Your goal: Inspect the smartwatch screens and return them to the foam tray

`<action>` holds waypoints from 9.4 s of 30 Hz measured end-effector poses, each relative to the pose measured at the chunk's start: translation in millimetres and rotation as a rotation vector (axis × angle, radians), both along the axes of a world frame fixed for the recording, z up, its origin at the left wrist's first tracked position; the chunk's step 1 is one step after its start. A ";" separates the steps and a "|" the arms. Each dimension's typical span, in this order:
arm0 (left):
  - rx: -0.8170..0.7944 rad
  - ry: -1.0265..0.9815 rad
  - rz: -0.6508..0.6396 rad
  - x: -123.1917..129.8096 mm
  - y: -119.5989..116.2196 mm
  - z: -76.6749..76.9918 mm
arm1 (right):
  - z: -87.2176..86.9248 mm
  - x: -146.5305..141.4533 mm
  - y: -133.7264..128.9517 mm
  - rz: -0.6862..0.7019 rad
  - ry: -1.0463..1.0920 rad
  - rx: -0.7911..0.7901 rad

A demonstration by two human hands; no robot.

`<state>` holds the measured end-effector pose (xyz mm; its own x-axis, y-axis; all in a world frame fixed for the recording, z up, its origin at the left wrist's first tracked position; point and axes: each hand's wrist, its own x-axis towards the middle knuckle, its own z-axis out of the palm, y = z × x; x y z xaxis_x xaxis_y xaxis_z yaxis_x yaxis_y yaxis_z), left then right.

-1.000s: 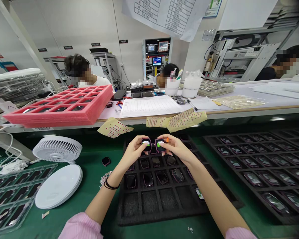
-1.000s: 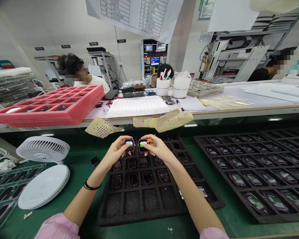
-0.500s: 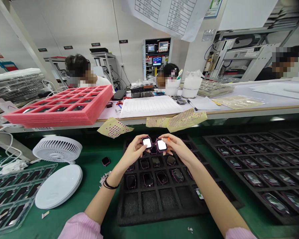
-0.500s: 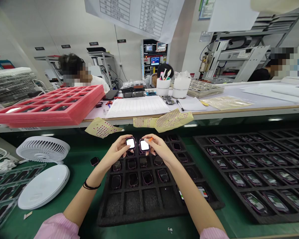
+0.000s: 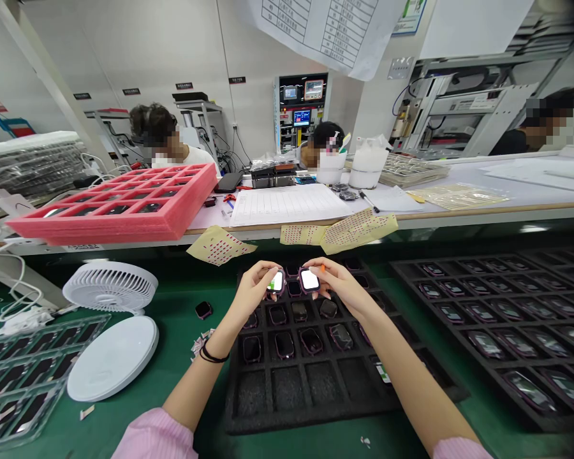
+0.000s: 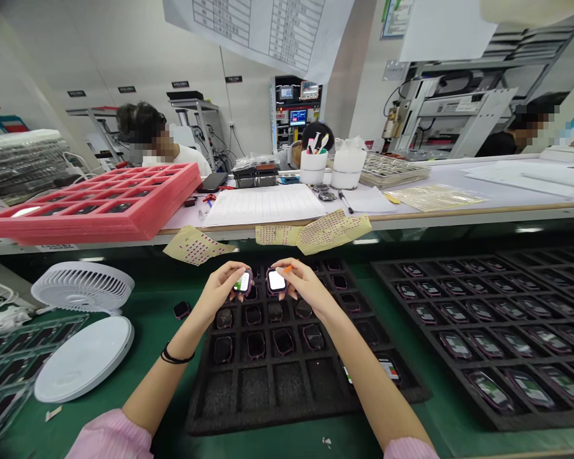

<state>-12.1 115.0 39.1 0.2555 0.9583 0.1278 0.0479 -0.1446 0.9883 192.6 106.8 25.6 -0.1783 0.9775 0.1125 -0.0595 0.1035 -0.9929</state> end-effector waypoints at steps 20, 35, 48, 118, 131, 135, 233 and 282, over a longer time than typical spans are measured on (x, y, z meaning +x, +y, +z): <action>0.037 -0.010 -0.029 -1.2 3.5 -2.7 | 12.2 2.2 -9.1 0.175 -0.023 0.028; 0.052 0.015 -0.146 -0.6 0.0 -0.7 | 6.0 -2.7 -2.7 -0.050 0.021 -0.021; 0.055 -0.007 -0.232 -3.9 3.1 -4.9 | 3.6 0.7 -1.9 0.044 0.010 0.036; 0.738 0.406 -0.156 1.3 -9.9 -3.8 | 2.4 -14.6 -11.6 0.046 -0.041 0.029; 0.867 0.456 -0.076 -3.4 -9.5 -3.1 | 9.3 -16.8 -17.5 0.184 0.064 -0.023; 0.959 0.387 -0.063 -4.1 -11.1 0.2 | 11.2 -15.1 -20.1 0.302 0.166 -0.090; 0.910 0.299 0.000 5.5 -25.0 -4.0 | 22.5 -6.2 -61.6 -0.265 -0.104 0.818; 0.814 0.260 0.008 -0.3 -57.9 17.1 | 29.0 -42.7 -66.6 -0.078 0.121 0.137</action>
